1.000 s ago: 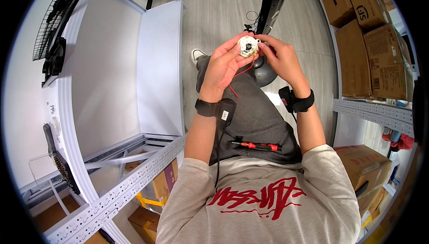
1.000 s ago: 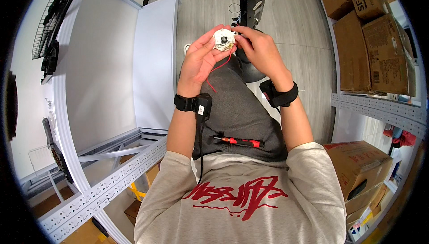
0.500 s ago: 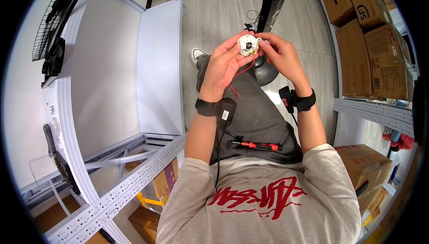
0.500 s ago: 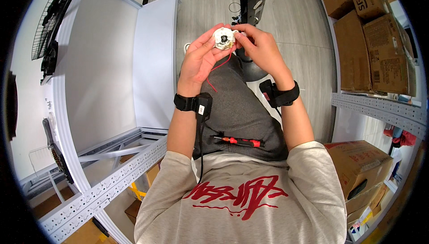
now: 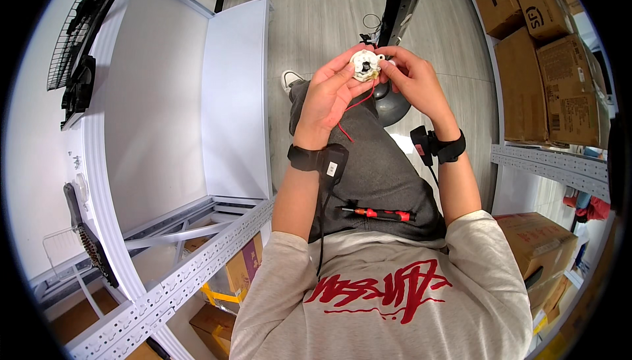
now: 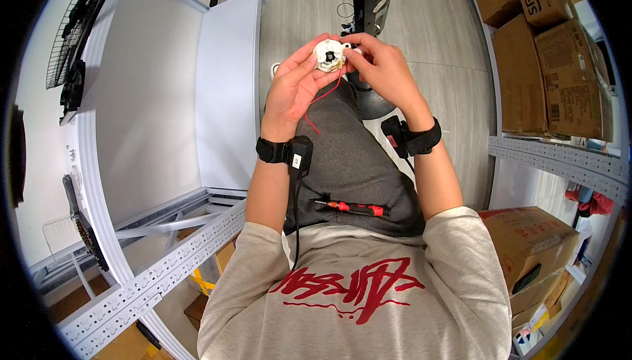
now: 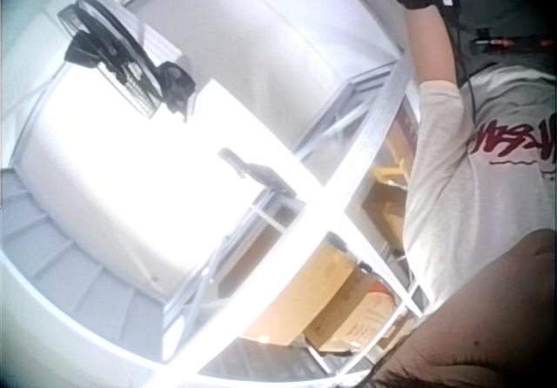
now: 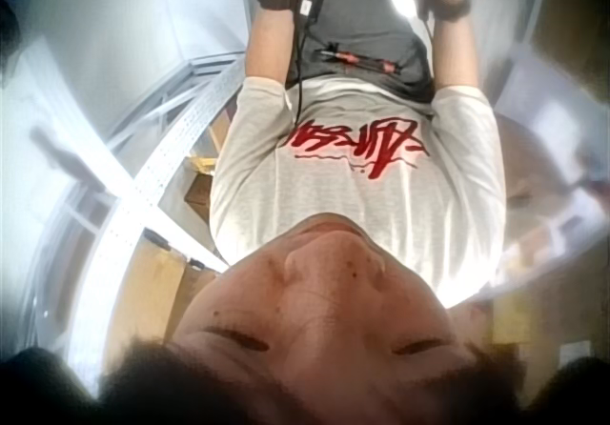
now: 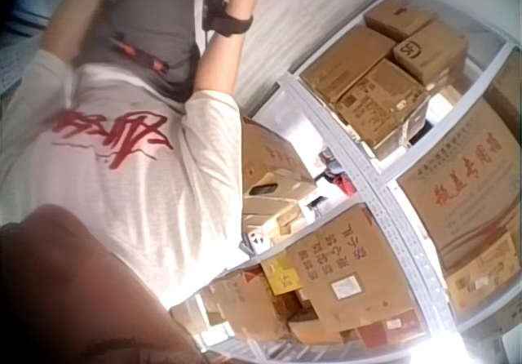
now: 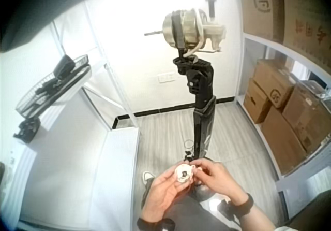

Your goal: The person sits on the floor and uses a screwdriver to work on a black electronic control panel and a small white circular component. They manipulate wires and tighten screws on the components.

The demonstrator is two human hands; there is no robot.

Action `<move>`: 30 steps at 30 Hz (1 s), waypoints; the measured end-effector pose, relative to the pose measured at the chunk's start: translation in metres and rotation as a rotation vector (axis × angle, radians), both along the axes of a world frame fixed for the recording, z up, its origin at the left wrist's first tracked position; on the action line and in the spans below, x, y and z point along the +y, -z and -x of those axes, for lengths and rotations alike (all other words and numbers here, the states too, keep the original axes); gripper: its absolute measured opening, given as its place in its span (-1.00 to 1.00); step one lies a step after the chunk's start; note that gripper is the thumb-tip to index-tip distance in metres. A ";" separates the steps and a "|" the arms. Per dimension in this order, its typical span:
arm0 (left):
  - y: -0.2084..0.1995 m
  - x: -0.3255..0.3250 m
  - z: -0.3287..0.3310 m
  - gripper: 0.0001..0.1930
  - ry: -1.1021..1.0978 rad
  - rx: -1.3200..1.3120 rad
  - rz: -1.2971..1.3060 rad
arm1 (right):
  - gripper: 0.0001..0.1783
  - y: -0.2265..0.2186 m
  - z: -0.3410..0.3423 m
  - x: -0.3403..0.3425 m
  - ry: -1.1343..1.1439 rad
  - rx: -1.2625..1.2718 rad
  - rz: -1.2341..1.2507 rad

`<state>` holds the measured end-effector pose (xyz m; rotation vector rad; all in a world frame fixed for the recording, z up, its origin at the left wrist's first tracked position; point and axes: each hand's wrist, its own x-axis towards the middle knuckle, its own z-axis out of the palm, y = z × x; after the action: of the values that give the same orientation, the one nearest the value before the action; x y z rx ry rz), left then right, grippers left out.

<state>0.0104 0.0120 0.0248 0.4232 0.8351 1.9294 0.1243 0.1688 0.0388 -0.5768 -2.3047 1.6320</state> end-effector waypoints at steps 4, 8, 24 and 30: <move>0.001 0.000 0.000 -0.52 -0.002 -0.004 -0.002 | -0.70 0.000 0.000 0.000 -0.011 -0.014 0.004; 0.001 0.000 0.000 -0.52 -0.003 -0.006 0.000 | -0.69 0.002 0.000 0.001 -0.016 -0.005 0.012; 0.003 0.000 0.000 -0.52 -0.011 -0.010 0.004 | -0.71 0.005 0.001 0.000 0.032 0.022 0.117; 0.004 0.001 0.001 -0.52 -0.012 -0.009 0.009 | -0.71 0.003 0.000 -0.002 0.031 0.031 0.127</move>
<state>0.0095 0.0126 0.0204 0.4042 0.8421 1.9366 0.1239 0.1672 0.0356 -0.6070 -2.1704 1.7699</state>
